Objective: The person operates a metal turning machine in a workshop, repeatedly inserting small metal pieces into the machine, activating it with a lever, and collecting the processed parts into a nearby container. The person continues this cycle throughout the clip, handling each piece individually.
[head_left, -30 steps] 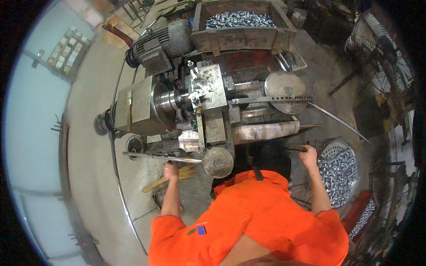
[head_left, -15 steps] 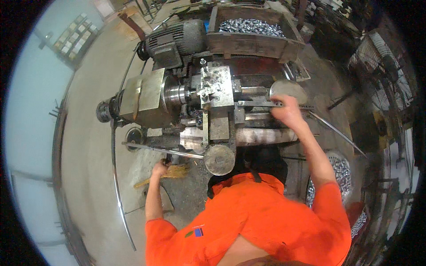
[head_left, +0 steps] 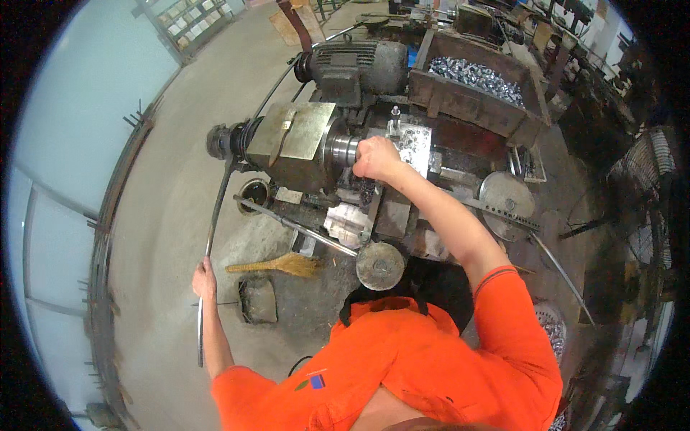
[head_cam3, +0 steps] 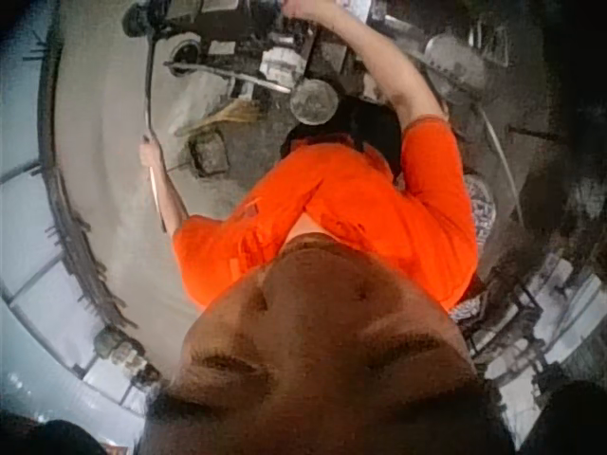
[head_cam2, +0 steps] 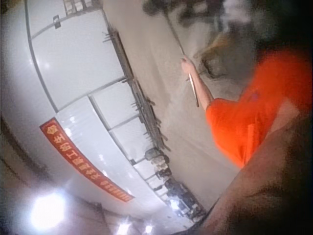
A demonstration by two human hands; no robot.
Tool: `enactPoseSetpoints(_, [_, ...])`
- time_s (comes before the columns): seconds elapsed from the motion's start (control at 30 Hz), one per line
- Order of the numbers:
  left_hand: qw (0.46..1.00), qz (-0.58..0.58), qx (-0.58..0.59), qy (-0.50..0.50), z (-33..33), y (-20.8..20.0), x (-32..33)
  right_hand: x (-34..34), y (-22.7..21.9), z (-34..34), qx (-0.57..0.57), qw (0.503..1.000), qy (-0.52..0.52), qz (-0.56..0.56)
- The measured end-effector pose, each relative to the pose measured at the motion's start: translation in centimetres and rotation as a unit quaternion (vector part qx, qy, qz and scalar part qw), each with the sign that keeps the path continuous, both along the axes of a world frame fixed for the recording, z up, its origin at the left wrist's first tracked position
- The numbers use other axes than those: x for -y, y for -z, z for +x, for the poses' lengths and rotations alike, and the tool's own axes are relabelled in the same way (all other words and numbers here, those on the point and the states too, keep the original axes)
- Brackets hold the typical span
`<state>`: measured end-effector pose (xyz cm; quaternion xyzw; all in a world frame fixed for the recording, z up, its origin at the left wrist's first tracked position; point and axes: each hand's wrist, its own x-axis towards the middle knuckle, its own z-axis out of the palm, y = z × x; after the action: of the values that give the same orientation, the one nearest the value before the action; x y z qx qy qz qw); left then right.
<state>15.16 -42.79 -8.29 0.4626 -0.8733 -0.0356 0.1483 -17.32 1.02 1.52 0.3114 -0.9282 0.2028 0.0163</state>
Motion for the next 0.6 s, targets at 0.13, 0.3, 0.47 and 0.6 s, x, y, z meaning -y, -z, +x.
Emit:
enactPoseSetpoints(0.13, [0.990, 0.130, 0.023, -0.055, -0.1, -1.8, -0.4, 0.5, -0.9, 0.3, 0.027, 0.999, -0.013, 0.043])
enactPoseSetpoints(0.3, [0.993, 0.109, -0.042, -0.032, 0.7, -0.6, -3.6, 0.6, -1.4, 0.1, 0.044, 0.998, -0.008, 0.050])
enactPoseSetpoints(0.47, [0.999, 0.046, 0.015, -0.021, -0.5, -3.7, -13.2, 0.1, -0.9, 0.2, 0.027, 0.997, -0.013, 0.076])
enactPoseSetpoints(0.6, [0.998, 0.051, 0.024, -0.014, -0.4, -3.3, -12.3, -0.8, -0.2, 0.1, -0.101, 0.984, -0.047, 0.136])
